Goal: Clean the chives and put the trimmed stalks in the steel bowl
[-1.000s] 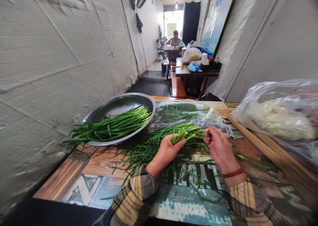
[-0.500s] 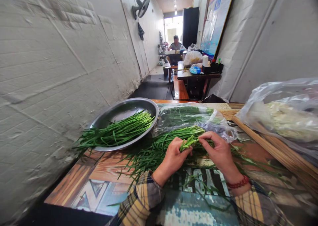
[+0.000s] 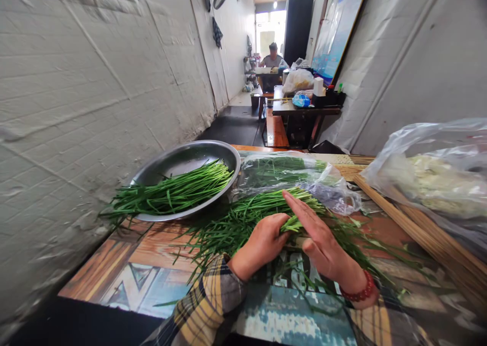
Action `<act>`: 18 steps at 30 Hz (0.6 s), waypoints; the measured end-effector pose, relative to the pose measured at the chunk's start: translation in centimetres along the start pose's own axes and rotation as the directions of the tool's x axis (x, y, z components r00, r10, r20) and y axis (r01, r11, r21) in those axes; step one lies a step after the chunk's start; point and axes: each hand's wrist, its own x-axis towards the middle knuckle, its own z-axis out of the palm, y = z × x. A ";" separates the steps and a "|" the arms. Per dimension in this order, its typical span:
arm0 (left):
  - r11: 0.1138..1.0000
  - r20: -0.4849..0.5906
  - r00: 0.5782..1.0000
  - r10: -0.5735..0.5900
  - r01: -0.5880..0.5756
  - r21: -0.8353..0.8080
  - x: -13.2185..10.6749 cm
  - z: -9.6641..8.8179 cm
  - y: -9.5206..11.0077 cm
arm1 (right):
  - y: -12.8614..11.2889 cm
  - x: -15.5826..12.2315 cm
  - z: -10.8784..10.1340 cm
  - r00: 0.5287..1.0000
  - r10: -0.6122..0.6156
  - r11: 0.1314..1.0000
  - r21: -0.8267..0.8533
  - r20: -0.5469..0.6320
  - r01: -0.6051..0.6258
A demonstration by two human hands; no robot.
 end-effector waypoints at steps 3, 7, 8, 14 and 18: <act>1.000 0.031 1.000 -0.001 0.001 0.008 0.0 0.1 0.0 | -0.5 0.1 0.1 0.997 -0.018 0.998 -0.062 -0.070 0.013; 0.999 0.011 1.000 0.017 -0.017 -0.040 -0.1 0.3 -0.3 | -1.1 0.3 0.5 0.994 -0.111 0.977 -0.180 0.023 0.113; 0.998 0.001 1.000 0.018 -0.018 -0.054 -0.2 0.4 -0.3 | -1.2 0.4 0.5 0.991 -0.120 0.977 -0.170 0.058 0.128; 0.987 -0.117 0.993 -0.006 -0.013 -0.160 0.1 -0.3 0.1 | 0.4 0.0 0.6 0.979 0.067 0.991 0.128 -0.191 -0.042; 0.942 -0.258 0.964 -0.066 -0.025 -0.334 1.1 -2.2 1.9 | 1.4 1.0 1.5 0.968 0.172 0.950 0.290 -0.182 -0.115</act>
